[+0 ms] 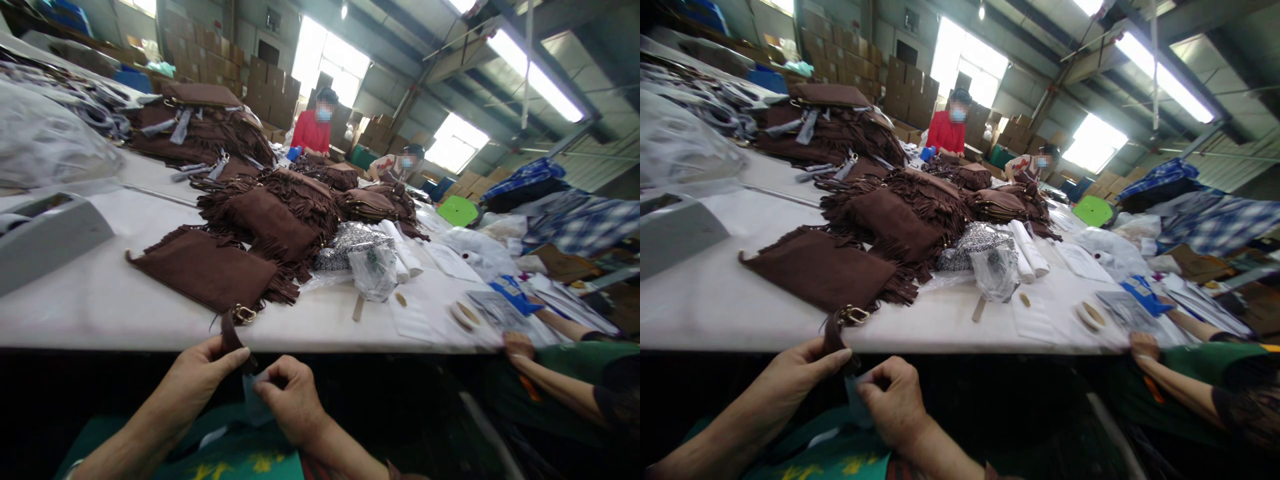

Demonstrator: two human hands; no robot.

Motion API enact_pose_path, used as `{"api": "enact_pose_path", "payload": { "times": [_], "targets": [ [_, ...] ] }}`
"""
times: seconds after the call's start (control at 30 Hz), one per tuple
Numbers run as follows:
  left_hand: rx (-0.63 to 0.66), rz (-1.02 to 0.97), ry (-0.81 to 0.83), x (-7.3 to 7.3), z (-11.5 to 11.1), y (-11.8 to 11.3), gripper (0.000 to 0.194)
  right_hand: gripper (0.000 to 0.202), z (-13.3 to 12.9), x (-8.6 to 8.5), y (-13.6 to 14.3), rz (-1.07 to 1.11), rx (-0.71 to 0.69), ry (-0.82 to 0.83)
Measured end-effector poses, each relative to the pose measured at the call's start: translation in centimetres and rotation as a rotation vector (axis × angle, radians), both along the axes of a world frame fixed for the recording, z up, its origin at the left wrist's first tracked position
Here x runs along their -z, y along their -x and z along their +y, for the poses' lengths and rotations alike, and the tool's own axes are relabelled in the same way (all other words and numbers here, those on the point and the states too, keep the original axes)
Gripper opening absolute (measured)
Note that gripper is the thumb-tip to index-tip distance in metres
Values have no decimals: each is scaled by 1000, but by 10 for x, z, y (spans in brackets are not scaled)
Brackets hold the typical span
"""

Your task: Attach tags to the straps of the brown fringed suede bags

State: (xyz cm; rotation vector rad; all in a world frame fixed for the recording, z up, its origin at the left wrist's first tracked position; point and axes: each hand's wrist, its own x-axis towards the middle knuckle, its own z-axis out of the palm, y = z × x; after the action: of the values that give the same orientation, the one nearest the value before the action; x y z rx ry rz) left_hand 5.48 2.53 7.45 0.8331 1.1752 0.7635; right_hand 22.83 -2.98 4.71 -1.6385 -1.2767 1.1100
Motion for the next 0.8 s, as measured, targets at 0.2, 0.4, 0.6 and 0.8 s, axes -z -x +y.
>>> {"api": "enact_pose_path", "payload": {
  "times": [0.2, 0.4, 0.6, 0.8],
  "targets": [
    [-64, 104, -62, 6, -2, -2, 46, 2, 1, -1, 2, 91, 44, 62],
    [-78, 225, -146, 12, -4, -4, 41, 4, 3, 4, 2, 212, 58, 124],
    [-104, 228, -171, 13, -6, -4, 36, 9, 3, 5, 3, 270, 45, 137],
    [-99, 214, -181, 19, -7, -2, 39, 10, 4, 3, 2, 299, 61, 157]
  ]
}}
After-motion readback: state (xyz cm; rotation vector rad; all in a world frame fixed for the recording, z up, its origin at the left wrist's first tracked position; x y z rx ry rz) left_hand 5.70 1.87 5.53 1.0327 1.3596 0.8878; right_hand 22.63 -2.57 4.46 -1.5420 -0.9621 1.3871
